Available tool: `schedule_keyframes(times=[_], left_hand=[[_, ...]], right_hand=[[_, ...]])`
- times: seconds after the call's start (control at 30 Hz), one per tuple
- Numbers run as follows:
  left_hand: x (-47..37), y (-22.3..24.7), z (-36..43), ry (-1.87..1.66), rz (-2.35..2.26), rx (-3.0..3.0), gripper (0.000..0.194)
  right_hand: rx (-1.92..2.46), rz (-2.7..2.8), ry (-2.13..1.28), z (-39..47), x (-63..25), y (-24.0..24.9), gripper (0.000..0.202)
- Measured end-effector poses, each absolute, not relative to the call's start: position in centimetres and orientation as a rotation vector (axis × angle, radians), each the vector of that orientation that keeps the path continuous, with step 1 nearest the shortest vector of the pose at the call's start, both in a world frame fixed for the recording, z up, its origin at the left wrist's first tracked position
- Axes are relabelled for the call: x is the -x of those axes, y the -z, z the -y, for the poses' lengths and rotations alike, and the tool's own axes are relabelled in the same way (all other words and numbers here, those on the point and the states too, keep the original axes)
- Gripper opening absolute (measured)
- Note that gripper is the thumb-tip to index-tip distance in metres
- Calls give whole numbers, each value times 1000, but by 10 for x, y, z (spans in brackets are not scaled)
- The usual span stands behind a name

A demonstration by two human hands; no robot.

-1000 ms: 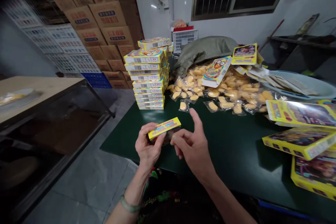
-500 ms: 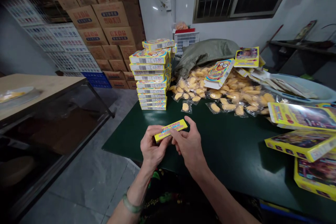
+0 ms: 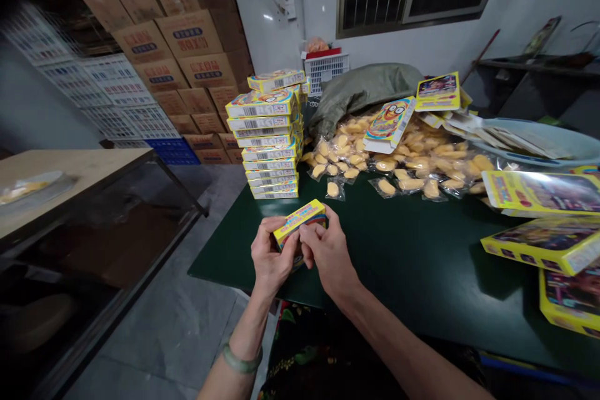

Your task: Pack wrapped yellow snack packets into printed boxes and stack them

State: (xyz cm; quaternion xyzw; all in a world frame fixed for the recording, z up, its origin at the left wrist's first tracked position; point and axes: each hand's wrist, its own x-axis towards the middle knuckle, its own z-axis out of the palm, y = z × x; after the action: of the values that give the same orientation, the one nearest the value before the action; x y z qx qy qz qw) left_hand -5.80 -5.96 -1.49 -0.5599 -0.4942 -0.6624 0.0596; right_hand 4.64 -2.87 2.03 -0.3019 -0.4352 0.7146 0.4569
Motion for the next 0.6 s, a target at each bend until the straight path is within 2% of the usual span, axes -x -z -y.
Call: schedule_keyframes(times=[0.17,0.43,0.5,0.6], left_hand=[[65,16,61,2024,1522,1786,17],[72,14,60,2003,1597,1804,16],[77,16,62,1965,1711,1677,21],[97,24,67,2018,2035,1096,35]], right_hand=[[860,1048,-1980,18,-48,-10,61],[993,964,-2242,9,-58,37,52],[1050,943,-2207,11,-64,44,57],[1082,1014,-2128,12,-77,49,63]])
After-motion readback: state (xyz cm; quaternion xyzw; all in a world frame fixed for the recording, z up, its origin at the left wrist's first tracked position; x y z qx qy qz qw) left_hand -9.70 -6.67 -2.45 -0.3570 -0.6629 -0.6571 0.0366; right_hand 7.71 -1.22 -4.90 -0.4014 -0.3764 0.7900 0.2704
